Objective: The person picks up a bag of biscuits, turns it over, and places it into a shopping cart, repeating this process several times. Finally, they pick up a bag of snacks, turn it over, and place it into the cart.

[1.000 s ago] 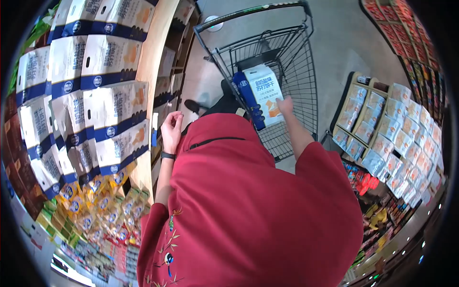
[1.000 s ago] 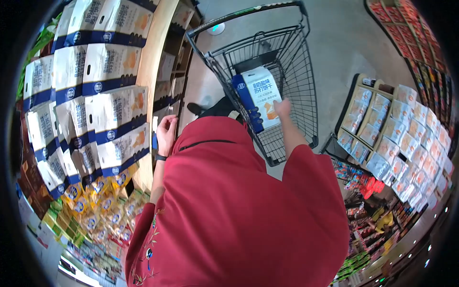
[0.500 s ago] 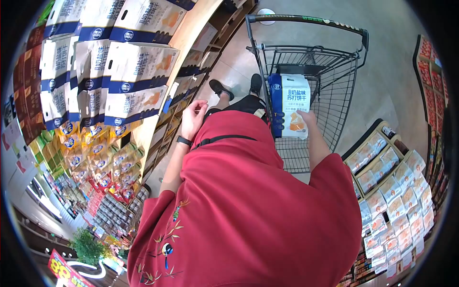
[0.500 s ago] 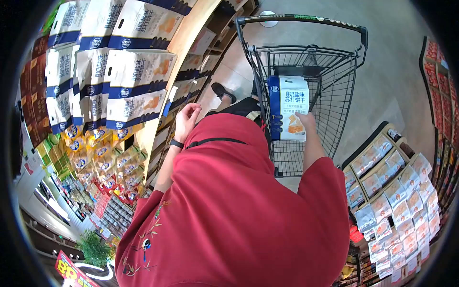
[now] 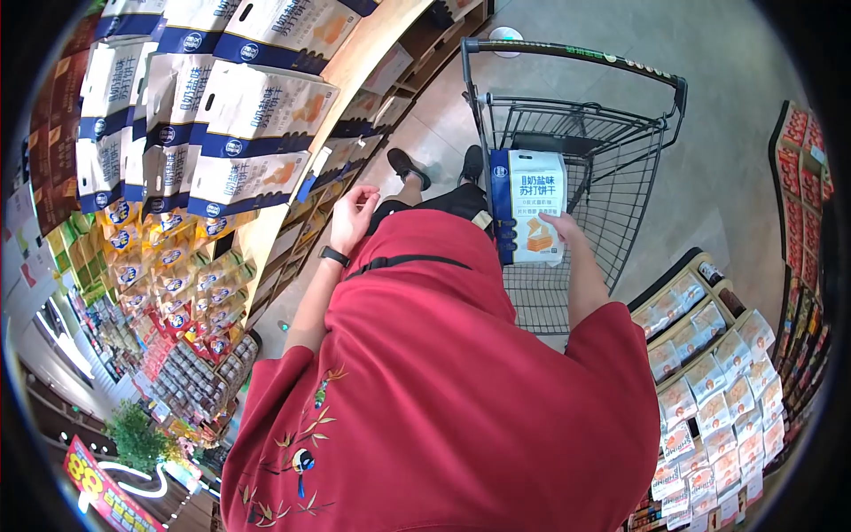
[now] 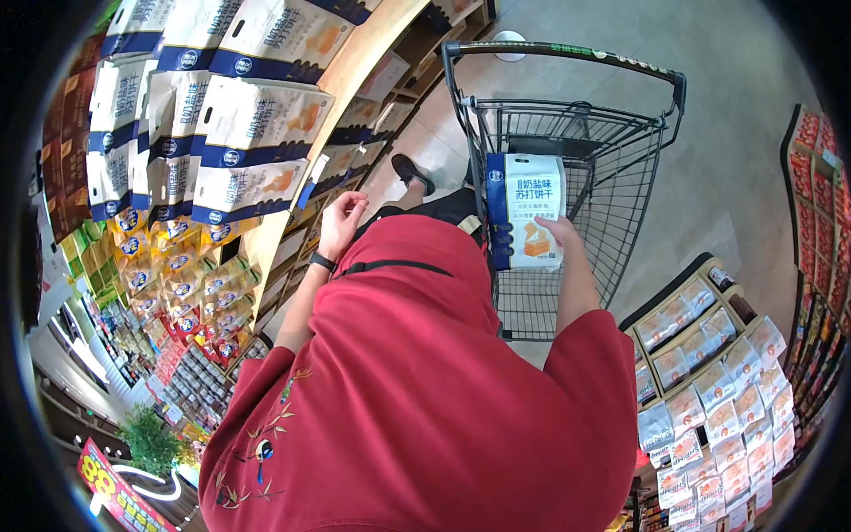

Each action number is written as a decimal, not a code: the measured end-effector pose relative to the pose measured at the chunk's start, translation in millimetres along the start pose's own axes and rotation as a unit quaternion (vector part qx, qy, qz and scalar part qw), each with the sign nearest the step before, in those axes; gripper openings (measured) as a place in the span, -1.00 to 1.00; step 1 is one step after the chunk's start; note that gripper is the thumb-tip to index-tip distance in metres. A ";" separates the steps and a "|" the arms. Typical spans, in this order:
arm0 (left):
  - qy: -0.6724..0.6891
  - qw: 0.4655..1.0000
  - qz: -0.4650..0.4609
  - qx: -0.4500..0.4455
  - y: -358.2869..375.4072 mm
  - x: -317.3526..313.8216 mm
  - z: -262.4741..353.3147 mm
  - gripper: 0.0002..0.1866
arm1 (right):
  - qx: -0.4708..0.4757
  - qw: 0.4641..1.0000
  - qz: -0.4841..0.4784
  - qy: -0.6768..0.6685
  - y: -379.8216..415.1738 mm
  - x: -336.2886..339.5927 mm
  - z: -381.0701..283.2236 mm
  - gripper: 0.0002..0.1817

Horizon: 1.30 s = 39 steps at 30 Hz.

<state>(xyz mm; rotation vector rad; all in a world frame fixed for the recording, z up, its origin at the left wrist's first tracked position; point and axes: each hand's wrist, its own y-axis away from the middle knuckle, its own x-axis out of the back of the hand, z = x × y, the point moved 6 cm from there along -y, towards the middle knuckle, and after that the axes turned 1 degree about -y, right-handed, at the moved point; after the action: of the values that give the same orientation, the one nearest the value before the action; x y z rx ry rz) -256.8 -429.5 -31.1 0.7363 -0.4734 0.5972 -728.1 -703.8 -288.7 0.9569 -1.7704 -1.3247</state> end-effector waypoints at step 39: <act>0.094 0.993 -0.010 -0.072 -45.3 -5.0 20.3 -0.78 | 0.239 0.897 0.360 -0.090 180.0 9.9 -23.0 -0.38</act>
<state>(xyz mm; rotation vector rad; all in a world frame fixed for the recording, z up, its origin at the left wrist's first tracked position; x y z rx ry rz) -234.8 -472.9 -42.5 0.5413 -0.3314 0.6009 -738.1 -686.9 -108.1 0.3226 -2.3359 -0.5207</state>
